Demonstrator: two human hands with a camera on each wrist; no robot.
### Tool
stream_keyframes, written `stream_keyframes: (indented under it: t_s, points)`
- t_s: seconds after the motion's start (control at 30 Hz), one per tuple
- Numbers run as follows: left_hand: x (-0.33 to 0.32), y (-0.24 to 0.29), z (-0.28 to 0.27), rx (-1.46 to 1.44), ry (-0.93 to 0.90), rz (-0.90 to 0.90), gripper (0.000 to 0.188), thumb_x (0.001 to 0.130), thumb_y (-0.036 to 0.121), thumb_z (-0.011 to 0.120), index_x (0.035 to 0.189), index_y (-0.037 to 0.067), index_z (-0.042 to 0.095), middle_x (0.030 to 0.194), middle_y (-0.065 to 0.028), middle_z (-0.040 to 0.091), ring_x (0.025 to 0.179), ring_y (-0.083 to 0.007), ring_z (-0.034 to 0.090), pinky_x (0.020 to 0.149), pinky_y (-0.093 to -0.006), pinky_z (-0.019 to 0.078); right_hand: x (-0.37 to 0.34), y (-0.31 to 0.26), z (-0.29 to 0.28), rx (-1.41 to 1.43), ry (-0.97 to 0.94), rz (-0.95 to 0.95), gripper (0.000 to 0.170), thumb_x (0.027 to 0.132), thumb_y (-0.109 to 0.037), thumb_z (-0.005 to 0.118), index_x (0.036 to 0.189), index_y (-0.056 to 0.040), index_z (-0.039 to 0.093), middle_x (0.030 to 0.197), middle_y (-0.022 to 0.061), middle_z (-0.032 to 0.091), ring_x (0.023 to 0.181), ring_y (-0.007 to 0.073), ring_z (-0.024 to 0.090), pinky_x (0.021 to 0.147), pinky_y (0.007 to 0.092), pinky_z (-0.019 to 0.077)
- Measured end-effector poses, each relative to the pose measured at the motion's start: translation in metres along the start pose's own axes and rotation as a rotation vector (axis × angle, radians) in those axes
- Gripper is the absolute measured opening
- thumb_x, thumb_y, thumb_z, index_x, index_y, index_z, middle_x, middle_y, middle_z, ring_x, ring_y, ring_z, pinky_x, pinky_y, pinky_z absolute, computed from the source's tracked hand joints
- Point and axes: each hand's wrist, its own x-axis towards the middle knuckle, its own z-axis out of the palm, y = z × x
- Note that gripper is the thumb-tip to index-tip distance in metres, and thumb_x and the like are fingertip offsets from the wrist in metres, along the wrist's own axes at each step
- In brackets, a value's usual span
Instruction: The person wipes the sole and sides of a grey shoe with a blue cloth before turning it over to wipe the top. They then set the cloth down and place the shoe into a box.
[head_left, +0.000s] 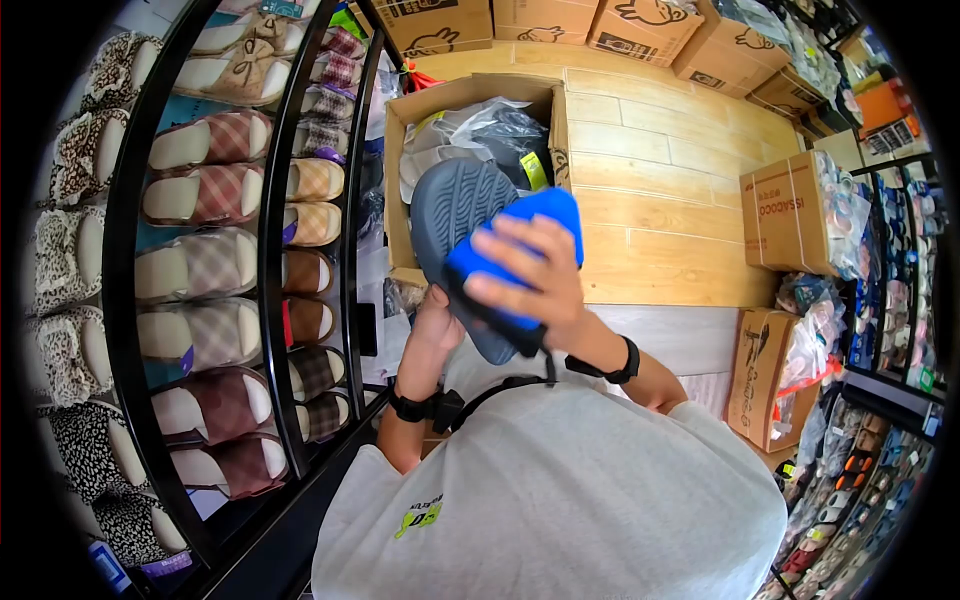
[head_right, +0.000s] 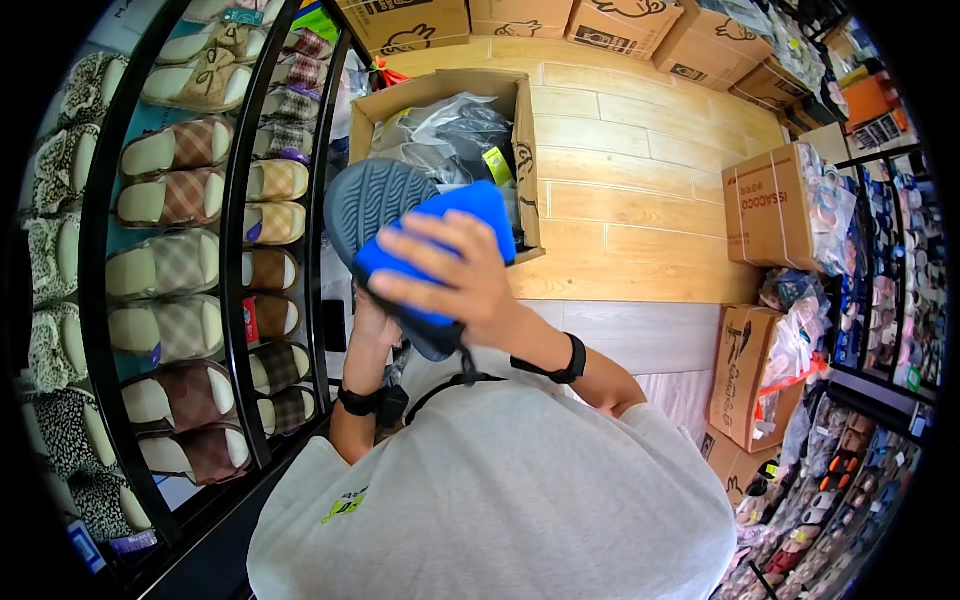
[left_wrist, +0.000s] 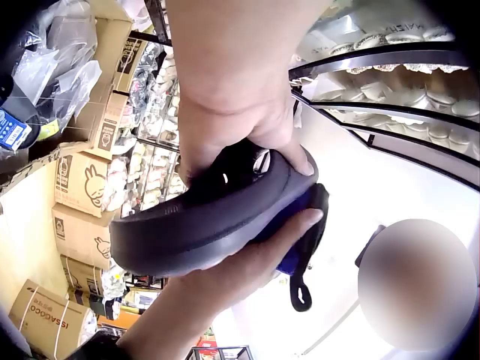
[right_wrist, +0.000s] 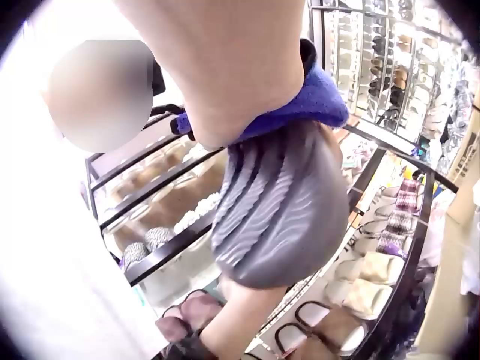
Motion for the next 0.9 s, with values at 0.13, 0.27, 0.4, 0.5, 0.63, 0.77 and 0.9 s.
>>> stream_keyframes:
  t_s: [0.13, 0.27, 0.4, 0.5, 0.63, 0.77, 0.9]
  points:
    - [-0.010, -0.023, -0.070, 0.104, 0.278, -0.205, 0.070, 0.102, 0.055, 0.057, 0.150, 0.005, 0.049, 0.148, -0.0118, 0.058, 0.131, -0.0278, 0.060, 0.112, -0.0459, 0.0510, -0.007, -0.009, 0.004, -0.061, -0.134, -0.300, 0.036, 0.097, -0.019, 0.062, 0.130, -0.0286, 0.071, 0.142, 0.0000, 0.066, 0.132, 0.0208, 0.060, 0.111, 0.0385, 0.0400]
    - [-0.003, -0.006, -0.002, -0.092, -0.081, 0.106, 0.085, 0.091, 0.059, 0.073, 0.153, 0.008, 0.046, 0.151, -0.0123, 0.055, 0.133, -0.0303, 0.058, 0.110, -0.0518, 0.0520, -0.004, 0.022, -0.001, 0.099, -0.070, -0.048, 0.039, 0.092, -0.024, 0.067, 0.131, -0.0252, 0.071, 0.145, 0.0055, 0.064, 0.133, 0.0282, 0.059, 0.112, 0.0473, 0.0399]
    - [-0.001, 0.001, 0.020, 0.025, 0.015, 0.115, 0.094, 0.081, 0.061, 0.080, 0.151, 0.008, 0.048, 0.148, -0.0134, 0.056, 0.131, -0.0297, 0.060, 0.109, -0.0481, 0.0539, -0.004, 0.012, 0.006, 0.071, 0.079, 0.088, 0.039, 0.091, -0.022, 0.069, 0.130, -0.0231, 0.073, 0.144, 0.0074, 0.065, 0.131, 0.0310, 0.060, 0.108, 0.0484, 0.0426]
    - [0.000, -0.022, -0.061, 0.020, 0.307, -0.143, 0.091, 0.086, 0.065, 0.075, 0.151, 0.007, 0.049, 0.149, -0.0116, 0.057, 0.135, -0.0297, 0.057, 0.112, -0.0513, 0.0501, -0.012, -0.005, 0.006, -0.030, -0.070, -0.164, 0.036, 0.097, -0.019, 0.061, 0.130, -0.0278, 0.071, 0.144, 0.0025, 0.065, 0.130, 0.0244, 0.061, 0.109, 0.0419, 0.0432]
    - [-0.004, -0.040, -0.093, 0.143, 0.319, -0.058, 0.092, 0.084, 0.063, 0.077, 0.151, 0.007, 0.049, 0.146, -0.0121, 0.060, 0.134, -0.0299, 0.058, 0.112, -0.0510, 0.0506, -0.012, 0.010, 0.006, 0.066, -0.121, -0.205, 0.037, 0.095, -0.020, 0.065, 0.131, -0.0273, 0.071, 0.144, 0.0032, 0.065, 0.133, 0.0244, 0.060, 0.111, 0.0430, 0.0421]
    - [-0.004, 0.000, 0.007, -0.012, -0.045, 0.100, 0.094, 0.080, 0.060, 0.081, 0.152, 0.009, 0.048, 0.147, -0.0093, 0.059, 0.135, -0.0273, 0.058, 0.114, -0.0481, 0.0511, -0.003, 0.016, 0.011, 0.123, 0.101, 0.140, 0.042, 0.089, -0.031, 0.073, 0.131, -0.0220, 0.072, 0.146, 0.0080, 0.063, 0.131, 0.0317, 0.060, 0.107, 0.0500, 0.0430]
    - [0.001, -0.007, -0.027, 0.225, 0.294, -0.137, 0.095, 0.081, 0.059, 0.081, 0.153, 0.007, 0.047, 0.154, -0.0111, 0.053, 0.138, -0.0278, 0.055, 0.113, -0.0489, 0.0506, -0.014, -0.005, 0.007, 0.023, -0.087, -0.103, 0.038, 0.094, -0.023, 0.064, 0.131, -0.0248, 0.071, 0.146, 0.0057, 0.063, 0.130, 0.0270, 0.061, 0.108, 0.0451, 0.0435]
